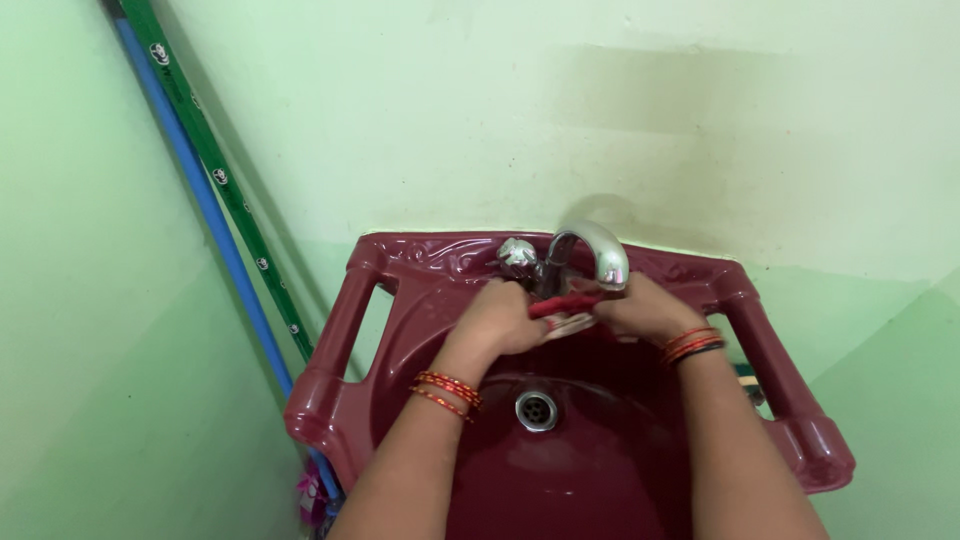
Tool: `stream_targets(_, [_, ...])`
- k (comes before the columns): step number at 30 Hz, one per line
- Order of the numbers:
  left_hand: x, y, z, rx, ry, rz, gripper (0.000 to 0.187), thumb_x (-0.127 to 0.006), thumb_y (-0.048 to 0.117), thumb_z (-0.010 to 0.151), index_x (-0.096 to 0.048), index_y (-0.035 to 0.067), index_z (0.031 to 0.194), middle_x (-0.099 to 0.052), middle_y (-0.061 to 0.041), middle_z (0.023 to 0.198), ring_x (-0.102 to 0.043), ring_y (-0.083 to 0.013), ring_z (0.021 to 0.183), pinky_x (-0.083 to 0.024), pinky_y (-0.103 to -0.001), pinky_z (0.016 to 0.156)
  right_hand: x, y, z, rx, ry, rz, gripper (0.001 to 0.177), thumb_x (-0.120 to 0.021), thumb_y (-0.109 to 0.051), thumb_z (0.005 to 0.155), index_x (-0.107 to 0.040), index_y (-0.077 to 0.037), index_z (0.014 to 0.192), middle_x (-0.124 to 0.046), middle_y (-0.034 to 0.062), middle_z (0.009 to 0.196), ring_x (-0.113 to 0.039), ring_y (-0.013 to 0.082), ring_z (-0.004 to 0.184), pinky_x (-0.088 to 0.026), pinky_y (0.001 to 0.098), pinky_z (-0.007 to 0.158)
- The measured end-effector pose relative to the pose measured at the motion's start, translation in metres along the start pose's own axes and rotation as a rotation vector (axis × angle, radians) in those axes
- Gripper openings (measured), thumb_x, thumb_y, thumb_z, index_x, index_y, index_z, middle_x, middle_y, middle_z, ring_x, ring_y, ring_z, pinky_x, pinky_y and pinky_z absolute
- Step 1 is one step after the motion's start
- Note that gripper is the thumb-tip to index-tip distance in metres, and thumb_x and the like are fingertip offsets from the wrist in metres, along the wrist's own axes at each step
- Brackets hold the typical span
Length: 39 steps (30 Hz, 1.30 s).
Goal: The person uses a red cloth to wipe and scrub the basin, faucet, and handles of a maroon wall-mounted sink. They repeatedly wet the cloth under running water and continue cleaning the sink surfaces throughout the clip.
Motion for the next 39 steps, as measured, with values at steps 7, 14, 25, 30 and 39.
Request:
stream_targets(7, [-0.005,0.005,0.013,-0.127,0.100,-0.434,0.037,-0.074,0.036,0.082,-0.077,0.000,0.091,-0.078,-0.021,0.081,-0.078,-0.0270,0.075,-0.061,-0.037,0.074,-0.006,-0.035,-0.021,-0.114,-0.068,-0.057,0.056,-0.076,-0.016,0.089,-0.058,-0.018,0.143,-0.060,0.0164,0.075,-0.052,0.0191,0.054,-0.041,0.0346,0.047])
stream_targets(14, [0.012,-0.016,0.022,-0.167,0.716,-0.287,0.040,-0.064,0.026,0.094,-0.071,0.004,0.126,-0.071,-0.015,0.123,-0.062,-0.0293,0.120,-0.049,-0.043,0.105,0.035,0.025,0.013,0.006,0.503,0.351,0.038,-0.068,-0.023,0.094,-0.065,-0.004,0.127,-0.074,0.0104,0.092,-0.062,0.0143,0.070,-0.051,0.0313,0.059])
stream_targets(25, [-0.028,-0.012,0.043,-0.374,0.588,0.047,0.055,-0.057,0.014,0.094,-0.050,0.012,0.149,-0.052,-0.008,0.151,-0.039,-0.0307,0.145,-0.028,-0.061,0.114,-0.011,0.054,0.098,0.225,0.208,0.086,0.036,-0.051,-0.005,0.098,-0.064,-0.002,0.131,-0.072,0.0160,0.110,-0.064,0.0222,0.091,-0.055,0.0367,0.078])
stream_targets(30, [-0.021,-0.006,0.039,-0.339,0.535,0.132,0.051,-0.060,0.017,0.092,-0.054,0.011,0.143,-0.048,-0.010,0.151,-0.034,-0.0322,0.147,-0.028,-0.062,0.113,-0.010,0.046,0.106,0.442,0.215,-0.010,0.047,-0.052,-0.002,0.089,-0.058,-0.002,0.136,-0.070,0.0103,0.122,-0.066,0.0190,0.109,-0.053,0.0364,0.093])
stream_targets(39, [-0.034,-0.014,0.038,-0.392,0.633,0.204,0.060,-0.061,0.017,0.090,-0.049,0.012,0.149,-0.037,-0.012,0.160,-0.028,-0.0354,0.151,-0.035,-0.061,0.110,-0.011,0.013,0.077,0.095,0.227,-0.331,0.039,-0.047,-0.018,0.098,-0.068,-0.010,0.130,-0.075,0.0138,0.096,-0.073,0.0216,0.087,-0.057,0.0379,0.084])
Point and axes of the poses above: each hand's wrist, its own z-axis towards the middle knuckle, its own x-axis out of the back of the hand, y = z × x, the point moved 3 cm from there along z, towards the middle knuckle
